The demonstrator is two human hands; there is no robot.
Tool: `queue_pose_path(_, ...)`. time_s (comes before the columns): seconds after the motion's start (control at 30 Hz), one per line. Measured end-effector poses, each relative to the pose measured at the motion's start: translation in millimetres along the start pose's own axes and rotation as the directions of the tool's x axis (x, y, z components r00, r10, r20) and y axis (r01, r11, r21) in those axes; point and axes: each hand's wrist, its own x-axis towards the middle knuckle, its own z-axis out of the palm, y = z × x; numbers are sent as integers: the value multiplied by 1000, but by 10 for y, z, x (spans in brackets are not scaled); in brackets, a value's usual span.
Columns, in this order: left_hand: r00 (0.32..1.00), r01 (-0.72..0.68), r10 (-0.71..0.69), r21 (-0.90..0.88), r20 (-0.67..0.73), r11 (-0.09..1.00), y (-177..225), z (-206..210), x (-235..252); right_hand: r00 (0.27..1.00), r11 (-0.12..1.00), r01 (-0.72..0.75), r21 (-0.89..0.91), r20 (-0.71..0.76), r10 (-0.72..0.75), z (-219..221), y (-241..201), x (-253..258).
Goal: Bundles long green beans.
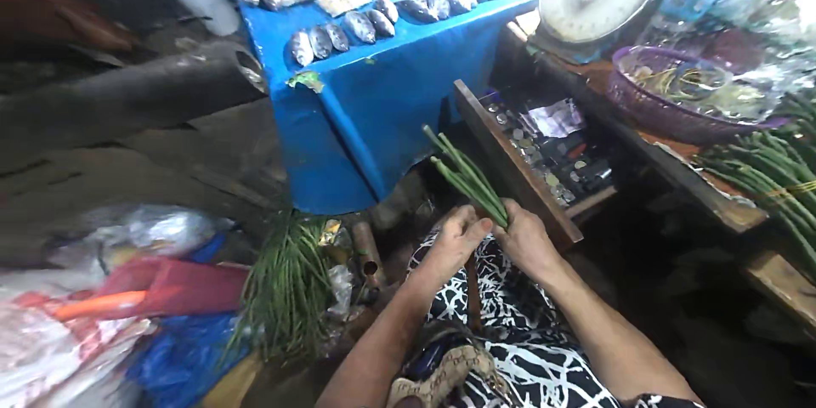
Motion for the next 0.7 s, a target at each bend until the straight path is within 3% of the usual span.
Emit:
queue_pose_path(0.07,991,62,-87,-228,-103,972,42,110,15,986,981,137,-138,-74,-148,164,31,-66)
queue_pose_path(0.17,956,77,-203,-484,-214,872,56,143,46,899,890,331,-315,-180,-398,431,141,-100)
queue_pose_path(0.23,940,26,-208,-547,-272,836,8,122,53,868,845,398,-357,-153,-473,584,173,-142)
queue_pose_path(0.33,899,-23,-240,-586,-367,810,-24,85,39,876,841,448,-305,-41,-481,730,187,-204)
queue_pose_path(0.47,896,-104,-174,-572,-409,814,-83,-40,-6,901,927,374,10,233,-366,559,126,-219)
queue_pose_path(0.53,919,-128,-115,-560,-377,818,-95,-117,-34,926,921,311,236,144,-350,444,125,-219)
queue_pose_path(0.63,966,-111,-38,-539,-257,835,-95,-142,-87,972,825,168,540,48,-229,308,119,-152)
queue_pose_path(0.7,989,-60,-20,-509,-149,859,-109,-126,-119,981,622,79,779,50,-188,255,100,-78)
